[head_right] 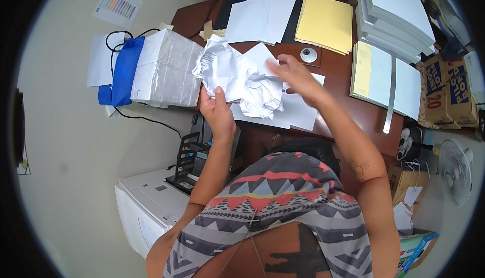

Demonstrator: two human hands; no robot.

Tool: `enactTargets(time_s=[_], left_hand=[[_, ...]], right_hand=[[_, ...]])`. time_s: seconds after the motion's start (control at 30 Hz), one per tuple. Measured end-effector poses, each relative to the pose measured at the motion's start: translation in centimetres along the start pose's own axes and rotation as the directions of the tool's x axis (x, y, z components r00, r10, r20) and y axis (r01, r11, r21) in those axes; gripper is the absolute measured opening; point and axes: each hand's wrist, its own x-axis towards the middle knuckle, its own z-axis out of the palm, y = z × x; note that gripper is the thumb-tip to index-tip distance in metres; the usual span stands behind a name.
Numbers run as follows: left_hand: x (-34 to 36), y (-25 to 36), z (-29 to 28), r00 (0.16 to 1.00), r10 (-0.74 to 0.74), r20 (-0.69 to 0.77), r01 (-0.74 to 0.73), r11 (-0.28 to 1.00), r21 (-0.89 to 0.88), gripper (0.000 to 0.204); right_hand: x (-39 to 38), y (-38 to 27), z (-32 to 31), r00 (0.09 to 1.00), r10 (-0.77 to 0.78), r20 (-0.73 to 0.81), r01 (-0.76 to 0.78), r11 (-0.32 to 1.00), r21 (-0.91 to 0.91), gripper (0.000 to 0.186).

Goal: Photocopying documents, organizing papers, and writing on them at a desk.

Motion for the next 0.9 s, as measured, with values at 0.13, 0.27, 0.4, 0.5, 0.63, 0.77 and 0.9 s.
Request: enactTargets(time_s=[0.13, 0.27, 0.4, 0.5, 0.63, 0.77, 0.9], left_hand=[[-0.3, 1.4, 1.0, 1.000, 0.004, -0.017, -0.005, 1.000, -0.015, 0.033], [0.5, 1.2, -0.6, 0.957, -0.287, -0.040, 0.247, 0.881, -0.404, 0.035], [0.6, -0.5, -2.0, 0.928, -0.370, -0.034, 0.297, 0.793, -0.533, 0.040], [0.6, -2.3, -3.3, 0.949, -0.296, -0.105, 0.232, 0.888, -0.398, 0.036], [-0.4, -2.1, -4.4, 0.969, -0.178, -0.173, 0.144, 0.971, -0.191, 0.022], [-1.7, -1.4, -2.4, 0.989, -0.145, -0.027, 0.146, 0.989, 0.034, 0.016], [-2.1, -1.3, -0.6, 0.985, -0.129, 0.115, 0.128, 0.992, 0.018, 0.030]], right_hand=[[-0.8, 1.8, 2.0, 0.948, -0.315, -0.053, 0.254, 0.842, -0.476, 0.065], [0.1, 2.7, 0.1, 0.996, 0.028, -0.088, 0.008, 0.927, 0.376, 0.025], [0.2, 4.0, -0.3, 0.994, 0.108, 0.025, -0.099, 0.766, 0.635, 0.025], [0.5, 6.2, -0.7, 0.991, 0.123, -0.051, -0.044, 0.664, 0.746, 0.031], [0.2, 8.0, -2.0, 0.999, -0.032, 0.017, 0.032, 0.999, -0.016, 0.054], [-0.8, 5.1, 1.5, 0.866, -0.476, -0.153, 0.423, 0.861, -0.284, 0.047], [0.2, 4.6, 2.6, 0.968, -0.245, -0.051, 0.245, 0.969, -0.015, 0.024]])
